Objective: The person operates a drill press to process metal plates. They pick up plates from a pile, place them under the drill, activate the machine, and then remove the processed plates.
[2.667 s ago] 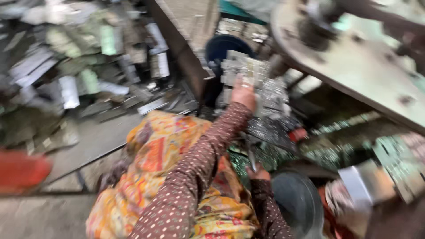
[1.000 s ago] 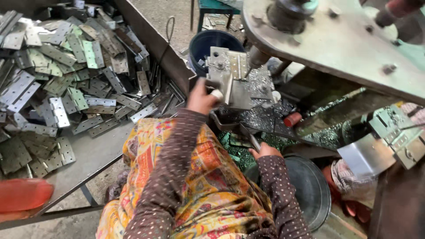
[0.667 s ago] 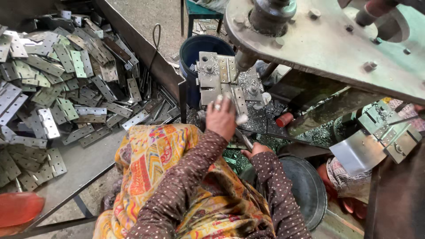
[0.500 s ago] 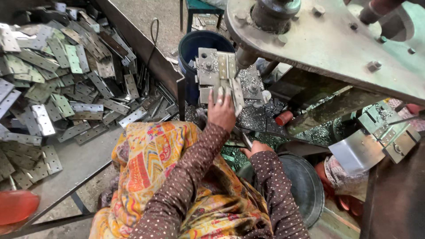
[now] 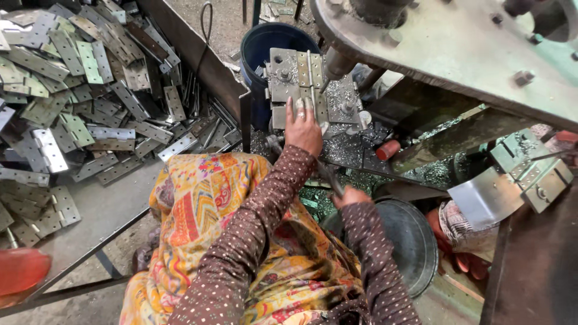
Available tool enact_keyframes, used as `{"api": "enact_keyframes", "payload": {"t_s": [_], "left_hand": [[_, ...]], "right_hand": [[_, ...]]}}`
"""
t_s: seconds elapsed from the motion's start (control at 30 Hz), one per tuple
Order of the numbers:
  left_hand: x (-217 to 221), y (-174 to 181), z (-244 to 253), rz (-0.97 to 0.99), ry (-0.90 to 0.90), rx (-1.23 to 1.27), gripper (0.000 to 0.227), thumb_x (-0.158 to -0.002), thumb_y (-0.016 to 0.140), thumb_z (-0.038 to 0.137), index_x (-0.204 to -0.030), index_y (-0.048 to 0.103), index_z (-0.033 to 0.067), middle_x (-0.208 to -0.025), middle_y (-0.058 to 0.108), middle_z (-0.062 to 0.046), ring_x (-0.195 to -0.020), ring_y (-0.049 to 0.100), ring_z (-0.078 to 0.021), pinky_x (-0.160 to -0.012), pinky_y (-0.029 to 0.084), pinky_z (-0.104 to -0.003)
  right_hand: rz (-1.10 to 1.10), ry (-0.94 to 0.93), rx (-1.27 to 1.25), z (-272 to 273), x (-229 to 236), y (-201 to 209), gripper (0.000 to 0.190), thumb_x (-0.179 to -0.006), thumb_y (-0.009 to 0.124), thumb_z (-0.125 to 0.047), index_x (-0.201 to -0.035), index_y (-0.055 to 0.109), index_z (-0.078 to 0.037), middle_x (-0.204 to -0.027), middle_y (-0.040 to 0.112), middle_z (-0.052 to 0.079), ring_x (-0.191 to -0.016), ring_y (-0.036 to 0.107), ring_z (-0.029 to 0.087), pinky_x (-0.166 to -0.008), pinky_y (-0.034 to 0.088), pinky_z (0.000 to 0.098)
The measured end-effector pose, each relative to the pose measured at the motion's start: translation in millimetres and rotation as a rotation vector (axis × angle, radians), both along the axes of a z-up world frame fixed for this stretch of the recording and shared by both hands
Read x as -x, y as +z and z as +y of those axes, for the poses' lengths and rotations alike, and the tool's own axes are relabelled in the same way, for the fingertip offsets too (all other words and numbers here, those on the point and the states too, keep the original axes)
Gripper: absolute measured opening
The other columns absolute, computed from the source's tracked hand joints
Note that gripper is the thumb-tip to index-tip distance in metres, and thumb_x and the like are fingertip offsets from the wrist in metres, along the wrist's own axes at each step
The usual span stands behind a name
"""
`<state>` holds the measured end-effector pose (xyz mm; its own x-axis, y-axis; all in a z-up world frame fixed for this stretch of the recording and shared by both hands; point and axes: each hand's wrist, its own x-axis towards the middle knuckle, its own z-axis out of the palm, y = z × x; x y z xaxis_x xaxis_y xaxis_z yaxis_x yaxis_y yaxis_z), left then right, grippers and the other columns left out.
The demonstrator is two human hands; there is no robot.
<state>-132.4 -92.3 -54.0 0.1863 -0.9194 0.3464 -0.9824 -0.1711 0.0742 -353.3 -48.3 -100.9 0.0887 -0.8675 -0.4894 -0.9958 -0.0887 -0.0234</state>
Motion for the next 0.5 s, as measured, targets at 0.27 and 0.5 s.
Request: {"api": "enact_keyframes", "payload": {"t_s": [0.27,0.5], "left_hand": [[-1,1,16,0.044,-0.034,0.132,0.033,-0.095,0.051,0.022,-0.108,0.076,0.0063,-0.14,0.055,-0.025,-0.133,0.049,-0.0454,-0.119,0.005,-0.062],[1,-3,14,-0.001,-0.026,0.062,0.036,-0.095,0.05,0.02,-0.11,0.074,-0.0017,-0.142,0.056,-0.024,-0.133,0.051,-0.0394,-0.122,0.007,-0.059]], "right_hand": [[-0.229,-0.013,0.044,12,21,-104,0.052,-0.088,0.066,-0.056,-0.106,0.068,-0.008,-0.091,0.074,0.018,-0.082,0.071,0.035,-0.075,0.055,0.0457],[-0.037,0.037,0.022,-22,27,-62,0.064,-0.085,0.065,-0.068,-0.107,0.068,-0.008,-0.084,0.073,0.015,-0.077,0.072,0.032,-0.075,0.058,0.0438]]}}
